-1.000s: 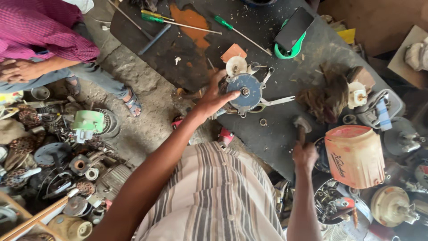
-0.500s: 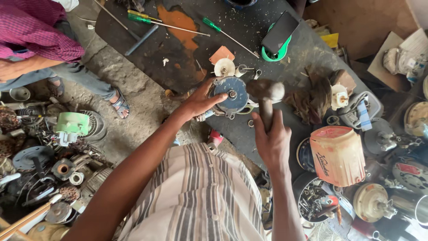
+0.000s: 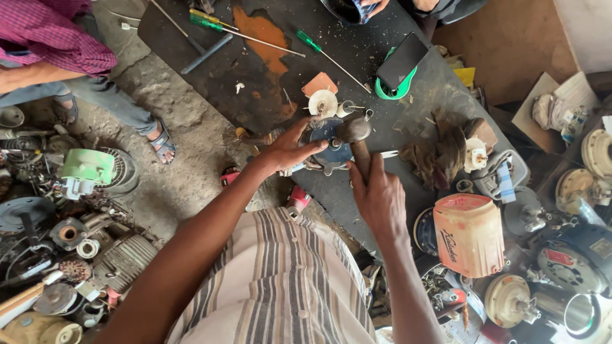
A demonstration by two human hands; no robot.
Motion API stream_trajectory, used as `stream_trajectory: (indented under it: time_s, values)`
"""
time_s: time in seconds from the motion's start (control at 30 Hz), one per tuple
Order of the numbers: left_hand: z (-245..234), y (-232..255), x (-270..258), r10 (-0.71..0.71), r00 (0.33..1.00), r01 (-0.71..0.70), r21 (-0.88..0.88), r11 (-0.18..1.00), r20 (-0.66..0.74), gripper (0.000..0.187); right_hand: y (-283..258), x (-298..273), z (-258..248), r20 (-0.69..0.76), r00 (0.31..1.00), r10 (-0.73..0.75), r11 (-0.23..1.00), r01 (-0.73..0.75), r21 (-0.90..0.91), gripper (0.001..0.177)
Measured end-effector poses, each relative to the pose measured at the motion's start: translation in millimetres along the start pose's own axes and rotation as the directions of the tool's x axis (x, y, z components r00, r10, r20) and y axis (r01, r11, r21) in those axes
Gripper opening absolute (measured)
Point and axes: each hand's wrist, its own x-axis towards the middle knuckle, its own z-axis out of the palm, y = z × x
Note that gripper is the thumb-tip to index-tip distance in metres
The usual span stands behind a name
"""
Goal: The person assembles a small electrical component by hand, fitting a blue circular part onto a central shaft. They then use a hammer to tap the part into place and insert a small metal pin. Finally, they pick up a white plastic fan blade and place it on the table.
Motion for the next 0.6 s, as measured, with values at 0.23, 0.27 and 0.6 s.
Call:
stream_trajectory:
  time_s: [0.23,0.27,0.6]
  values:
    - [2.2,-5.0,1.1,0.023,0.999,-0.023,0.004,1.0,-0.033,0.094,3.0,-4.8,-1.2,-0.05,0.999,0.013,0.994,-0.008,0.105,0.037]
    - [1.9,-5.3,2.6,0.027,0.999,-0.027,0.002,1.0,-0.03,0.094,2.4,-5.8,-1.1,-0.059,0.998,0.017,0.993,-0.01,0.117,0.037]
    - [0.5,-1.8,5.8,-0.009,1.0,0.009,0.029,1.0,-0.008,0.099,-4.0,-22.0,-2.5,0.013,0.986,0.164,0.983,-0.164,0.084,0.041]
